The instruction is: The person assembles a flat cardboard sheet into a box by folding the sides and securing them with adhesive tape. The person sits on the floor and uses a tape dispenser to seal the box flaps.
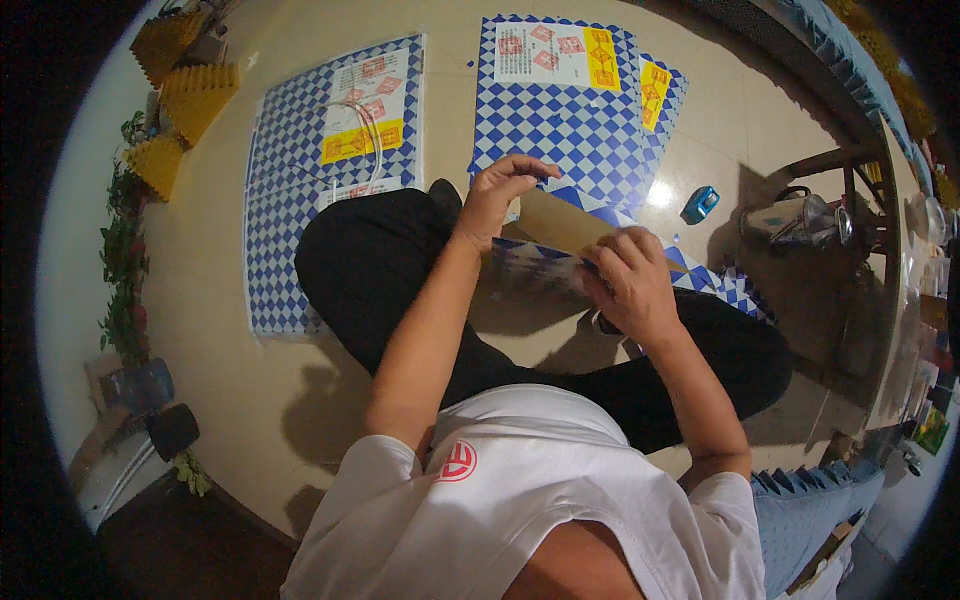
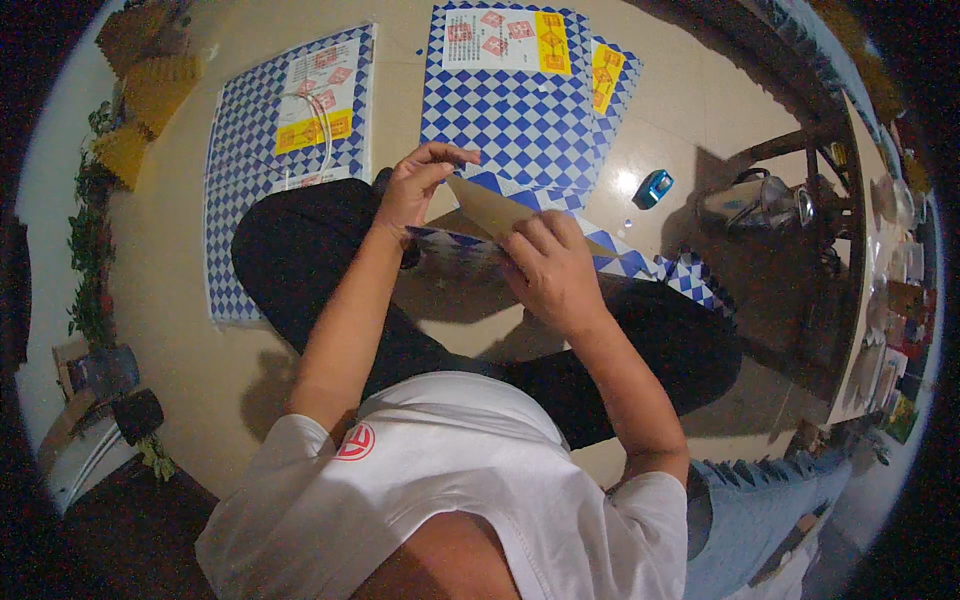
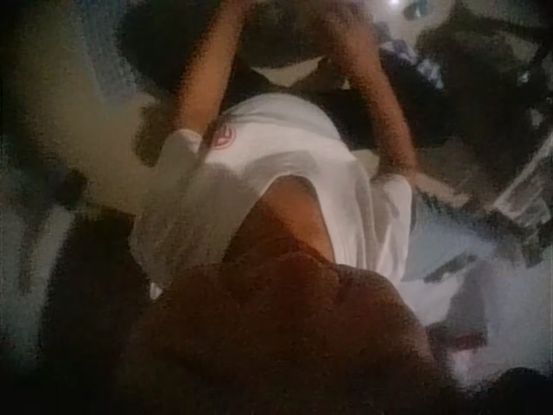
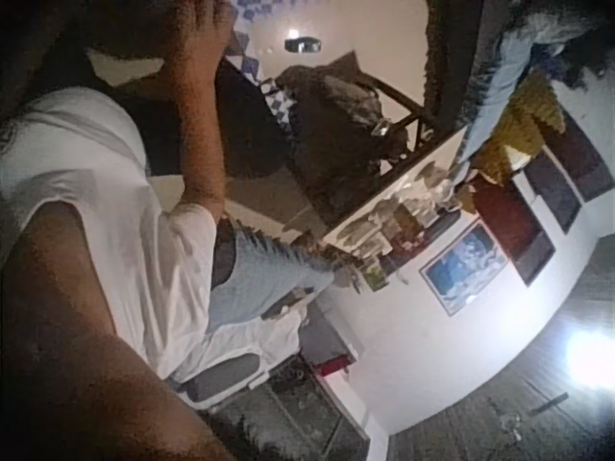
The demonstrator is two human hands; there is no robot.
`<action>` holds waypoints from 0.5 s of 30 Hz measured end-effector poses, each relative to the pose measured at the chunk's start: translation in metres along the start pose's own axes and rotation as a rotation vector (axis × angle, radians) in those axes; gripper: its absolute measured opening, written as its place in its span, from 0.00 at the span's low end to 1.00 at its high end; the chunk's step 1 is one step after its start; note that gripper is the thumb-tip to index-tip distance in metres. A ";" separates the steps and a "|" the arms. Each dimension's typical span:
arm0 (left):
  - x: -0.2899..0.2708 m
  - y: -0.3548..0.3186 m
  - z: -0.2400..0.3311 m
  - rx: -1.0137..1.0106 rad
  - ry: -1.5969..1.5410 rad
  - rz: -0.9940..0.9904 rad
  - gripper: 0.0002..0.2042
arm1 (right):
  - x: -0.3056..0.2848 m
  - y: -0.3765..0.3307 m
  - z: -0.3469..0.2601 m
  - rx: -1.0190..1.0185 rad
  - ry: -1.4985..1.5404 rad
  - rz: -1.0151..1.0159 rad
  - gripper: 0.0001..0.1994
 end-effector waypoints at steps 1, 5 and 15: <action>-0.001 -0.001 0.000 0.004 -0.003 0.002 0.12 | -0.004 0.006 -0.003 0.016 -0.058 0.038 0.17; 0.003 -0.006 0.004 0.001 -0.026 -0.008 0.13 | -0.009 0.021 0.005 0.064 -0.050 0.105 0.14; 0.017 -0.012 0.013 0.026 -0.030 -0.044 0.14 | -0.002 0.021 0.015 0.223 0.163 0.078 0.16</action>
Point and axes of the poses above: each hand's wrist, its own y-axis towards the middle knuckle, its own x-axis out of the palm, z = x × y, the point moved 5 cm from there along y, towards the middle knuckle, and after that the axes turned 14 degrees about -z, right-handed, at the moved point
